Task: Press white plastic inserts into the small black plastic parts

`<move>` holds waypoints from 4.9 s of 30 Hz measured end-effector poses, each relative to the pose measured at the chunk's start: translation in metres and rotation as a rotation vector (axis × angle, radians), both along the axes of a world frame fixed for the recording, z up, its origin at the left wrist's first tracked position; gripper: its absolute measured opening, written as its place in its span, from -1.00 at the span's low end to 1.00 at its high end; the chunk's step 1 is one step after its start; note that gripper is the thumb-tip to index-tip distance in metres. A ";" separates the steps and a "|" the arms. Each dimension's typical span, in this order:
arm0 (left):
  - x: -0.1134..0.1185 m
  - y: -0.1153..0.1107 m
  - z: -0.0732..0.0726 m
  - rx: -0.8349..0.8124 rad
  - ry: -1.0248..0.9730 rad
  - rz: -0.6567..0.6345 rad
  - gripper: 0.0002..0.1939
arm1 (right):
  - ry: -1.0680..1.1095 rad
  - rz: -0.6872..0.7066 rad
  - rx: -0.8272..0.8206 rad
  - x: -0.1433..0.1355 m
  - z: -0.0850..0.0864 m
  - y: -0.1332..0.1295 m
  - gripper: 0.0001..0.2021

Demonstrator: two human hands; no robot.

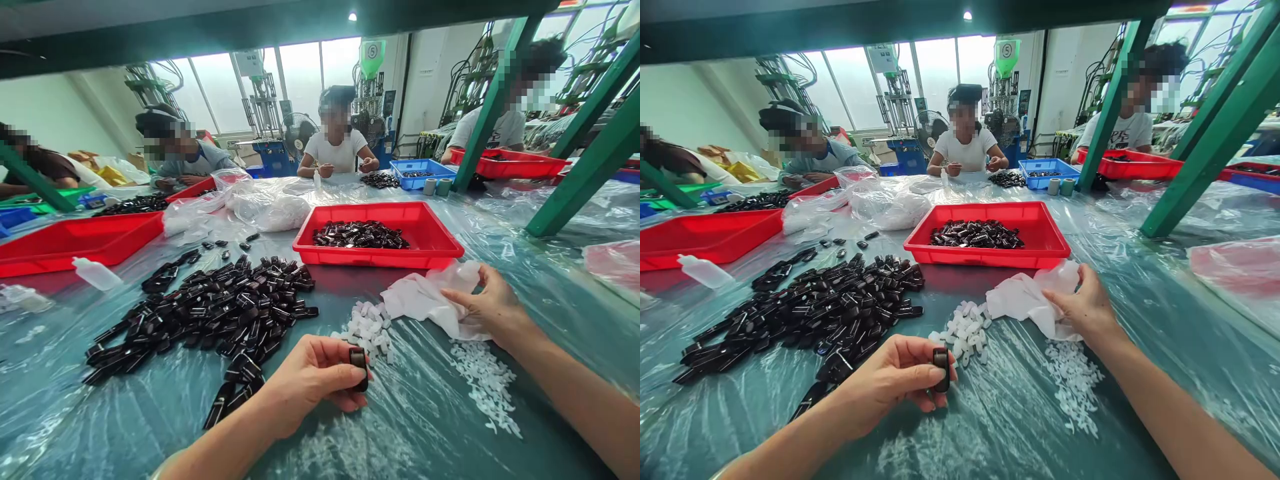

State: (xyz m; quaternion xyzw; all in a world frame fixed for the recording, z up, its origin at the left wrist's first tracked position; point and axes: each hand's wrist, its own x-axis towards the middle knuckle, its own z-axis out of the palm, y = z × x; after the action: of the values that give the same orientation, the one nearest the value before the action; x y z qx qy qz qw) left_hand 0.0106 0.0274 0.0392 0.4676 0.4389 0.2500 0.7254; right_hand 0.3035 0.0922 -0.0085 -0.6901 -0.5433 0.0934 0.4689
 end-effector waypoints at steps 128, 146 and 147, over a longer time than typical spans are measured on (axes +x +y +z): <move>0.008 -0.013 -0.014 -0.151 -0.045 -0.272 -0.78 | -0.586 0.636 0.460 -0.081 0.037 -0.086 -0.73; 0.009 -0.012 -0.015 -0.140 -0.054 -0.269 -0.76 | -0.617 0.575 0.435 -0.085 0.033 -0.087 -0.71; 0.009 -0.012 -0.015 -0.141 -0.057 -0.268 -0.77 | -0.611 0.579 0.436 -0.085 0.033 -0.087 -0.71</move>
State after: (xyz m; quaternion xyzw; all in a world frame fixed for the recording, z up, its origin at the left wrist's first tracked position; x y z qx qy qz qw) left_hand 0.0195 0.0152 0.0240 0.4626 0.3684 0.1327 0.7954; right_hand 0.2188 0.0050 0.0247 -0.3918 -0.8332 -0.1032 0.3762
